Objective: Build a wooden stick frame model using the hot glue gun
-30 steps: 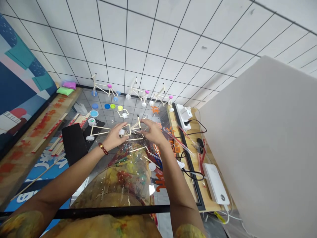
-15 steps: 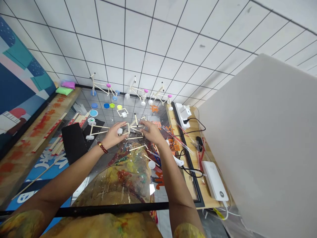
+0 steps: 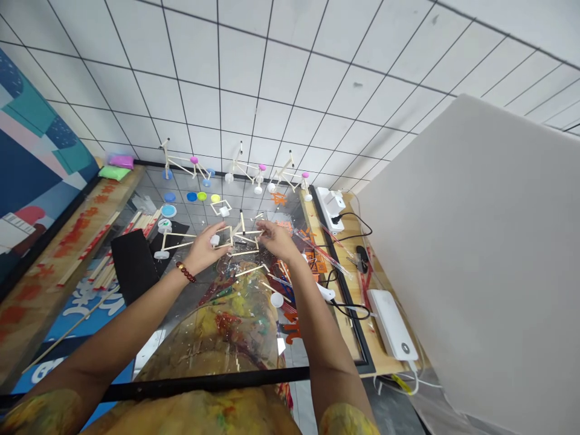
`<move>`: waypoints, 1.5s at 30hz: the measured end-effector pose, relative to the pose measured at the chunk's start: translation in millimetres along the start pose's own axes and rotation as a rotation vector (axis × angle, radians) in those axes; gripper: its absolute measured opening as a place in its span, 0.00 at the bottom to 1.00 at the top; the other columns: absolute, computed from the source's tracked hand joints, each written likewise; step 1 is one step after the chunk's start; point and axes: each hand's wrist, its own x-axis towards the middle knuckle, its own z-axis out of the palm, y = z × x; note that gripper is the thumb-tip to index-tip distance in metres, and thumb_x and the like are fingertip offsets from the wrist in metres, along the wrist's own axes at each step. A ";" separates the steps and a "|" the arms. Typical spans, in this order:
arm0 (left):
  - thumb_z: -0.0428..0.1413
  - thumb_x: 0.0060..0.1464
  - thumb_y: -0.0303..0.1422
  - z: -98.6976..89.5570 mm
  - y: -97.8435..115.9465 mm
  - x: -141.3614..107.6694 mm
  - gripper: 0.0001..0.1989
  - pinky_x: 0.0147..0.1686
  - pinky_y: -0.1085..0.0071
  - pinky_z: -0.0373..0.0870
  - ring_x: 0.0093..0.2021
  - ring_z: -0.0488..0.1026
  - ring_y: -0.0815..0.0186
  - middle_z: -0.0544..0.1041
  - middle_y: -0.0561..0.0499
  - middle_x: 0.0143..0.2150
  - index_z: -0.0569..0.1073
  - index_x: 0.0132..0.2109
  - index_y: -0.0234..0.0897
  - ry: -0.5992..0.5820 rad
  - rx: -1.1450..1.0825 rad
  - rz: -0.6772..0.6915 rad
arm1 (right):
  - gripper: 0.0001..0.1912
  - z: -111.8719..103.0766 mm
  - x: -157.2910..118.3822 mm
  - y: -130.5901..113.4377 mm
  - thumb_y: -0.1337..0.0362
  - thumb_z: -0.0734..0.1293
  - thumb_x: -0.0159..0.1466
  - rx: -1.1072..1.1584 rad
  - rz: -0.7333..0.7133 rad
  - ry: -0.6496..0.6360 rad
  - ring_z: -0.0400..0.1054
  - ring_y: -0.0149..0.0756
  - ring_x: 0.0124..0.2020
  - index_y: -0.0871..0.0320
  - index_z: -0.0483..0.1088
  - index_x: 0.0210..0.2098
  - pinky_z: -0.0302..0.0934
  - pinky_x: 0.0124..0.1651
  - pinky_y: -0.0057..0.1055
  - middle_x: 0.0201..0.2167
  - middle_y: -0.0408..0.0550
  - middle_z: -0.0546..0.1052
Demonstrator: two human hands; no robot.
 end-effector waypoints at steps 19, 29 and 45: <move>0.69 0.44 0.33 -10.2 6.4 2.8 0.35 0.61 0.51 0.70 0.59 0.74 0.48 0.75 0.39 0.61 0.73 0.61 0.37 -0.061 -0.095 -0.122 | 0.08 10.6 -0.7 -0.2 0.60 0.66 0.58 0.230 0.202 0.022 0.72 0.34 0.28 0.57 0.73 0.35 0.66 0.36 0.31 0.26 0.42 0.77; 0.66 0.48 0.32 2.9 0.2 -4.7 0.38 0.61 0.52 0.70 0.61 0.72 0.49 0.72 0.36 0.63 0.66 0.66 0.36 -0.066 -0.133 -0.012 | 0.14 17.9 -3.3 5.0 0.60 0.69 0.55 0.302 0.248 0.002 0.73 0.36 0.29 0.56 0.70 0.40 0.66 0.35 0.32 0.25 0.40 0.76; 0.66 0.48 0.31 8.1 3.7 -6.2 0.31 0.57 0.57 0.74 0.56 0.76 0.54 0.76 0.40 0.58 0.72 0.61 0.37 -0.017 -0.223 0.005 | 0.21 14.7 -10.1 -7.6 0.54 0.69 0.55 0.246 0.208 0.017 0.68 0.34 0.26 0.57 0.69 0.46 0.61 0.34 0.33 0.23 0.38 0.73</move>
